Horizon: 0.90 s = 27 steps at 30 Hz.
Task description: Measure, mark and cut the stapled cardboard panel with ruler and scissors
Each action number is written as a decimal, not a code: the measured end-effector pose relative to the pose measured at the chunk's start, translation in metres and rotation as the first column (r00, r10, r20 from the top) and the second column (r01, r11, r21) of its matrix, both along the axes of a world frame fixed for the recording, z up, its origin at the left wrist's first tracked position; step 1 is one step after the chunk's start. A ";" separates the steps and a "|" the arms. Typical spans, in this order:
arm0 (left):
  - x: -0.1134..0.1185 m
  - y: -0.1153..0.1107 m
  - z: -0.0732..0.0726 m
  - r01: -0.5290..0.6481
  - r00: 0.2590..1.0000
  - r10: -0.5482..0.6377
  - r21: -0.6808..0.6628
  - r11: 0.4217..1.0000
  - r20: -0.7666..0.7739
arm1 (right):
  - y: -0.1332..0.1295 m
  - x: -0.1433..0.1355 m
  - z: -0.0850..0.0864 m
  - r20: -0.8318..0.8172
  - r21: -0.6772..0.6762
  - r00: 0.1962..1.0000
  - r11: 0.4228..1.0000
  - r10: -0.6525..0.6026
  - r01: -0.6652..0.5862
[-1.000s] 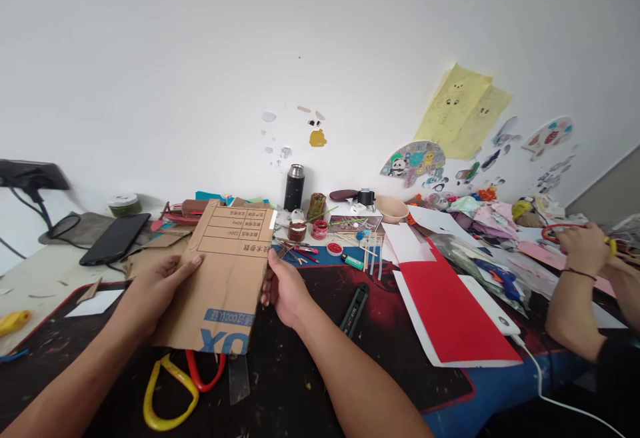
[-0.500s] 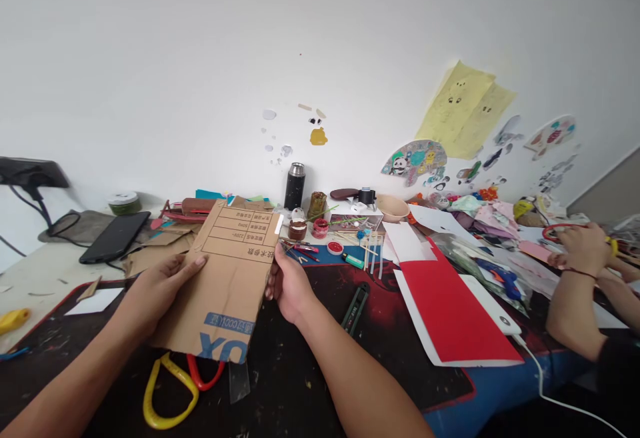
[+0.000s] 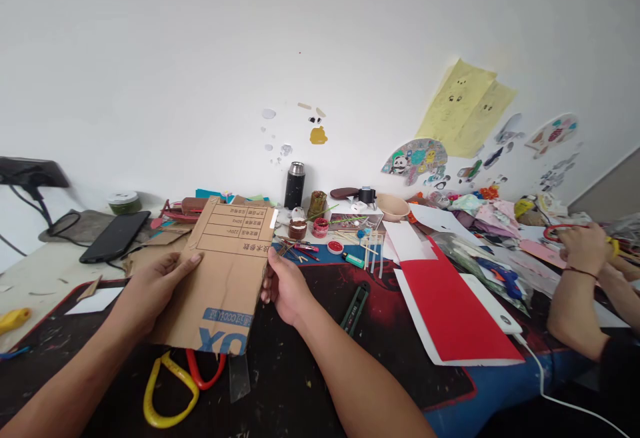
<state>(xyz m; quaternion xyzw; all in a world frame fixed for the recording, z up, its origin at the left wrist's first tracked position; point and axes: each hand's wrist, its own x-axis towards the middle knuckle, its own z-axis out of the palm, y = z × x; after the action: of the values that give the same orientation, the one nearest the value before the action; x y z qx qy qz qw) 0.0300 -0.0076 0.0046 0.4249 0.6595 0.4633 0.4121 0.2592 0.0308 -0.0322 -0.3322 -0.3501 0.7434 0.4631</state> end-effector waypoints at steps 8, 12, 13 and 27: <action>-0.004 0.001 0.001 -0.013 1.000 0.013 -0.003 1.000 0.008 | -0.002 0.001 0.002 0.012 0.021 0.999 0.999 0.032 -0.032; -0.004 0.000 0.001 -0.021 1.000 0.021 0.007 1.000 0.008 | -0.002 0.000 0.001 0.016 0.055 0.999 0.997 0.047 -0.047; -0.004 0.000 0.001 -0.024 1.000 0.024 0.009 1.000 0.010 | -0.002 0.000 0.000 0.015 0.061 0.998 0.997 0.054 -0.055; -0.002 -0.001 0.002 -0.003 1.000 0.003 0.018 1.000 0.022 | 0.002 0.003 0.006 -0.060 -0.049 0.998 0.999 0.000 -0.003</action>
<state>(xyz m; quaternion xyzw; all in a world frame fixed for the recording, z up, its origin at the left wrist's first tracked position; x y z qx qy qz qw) 0.0282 -0.0085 0.0064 0.4226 0.6514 0.4744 0.4148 0.2623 0.0324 -0.0263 -0.3207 -0.3180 0.7618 0.4644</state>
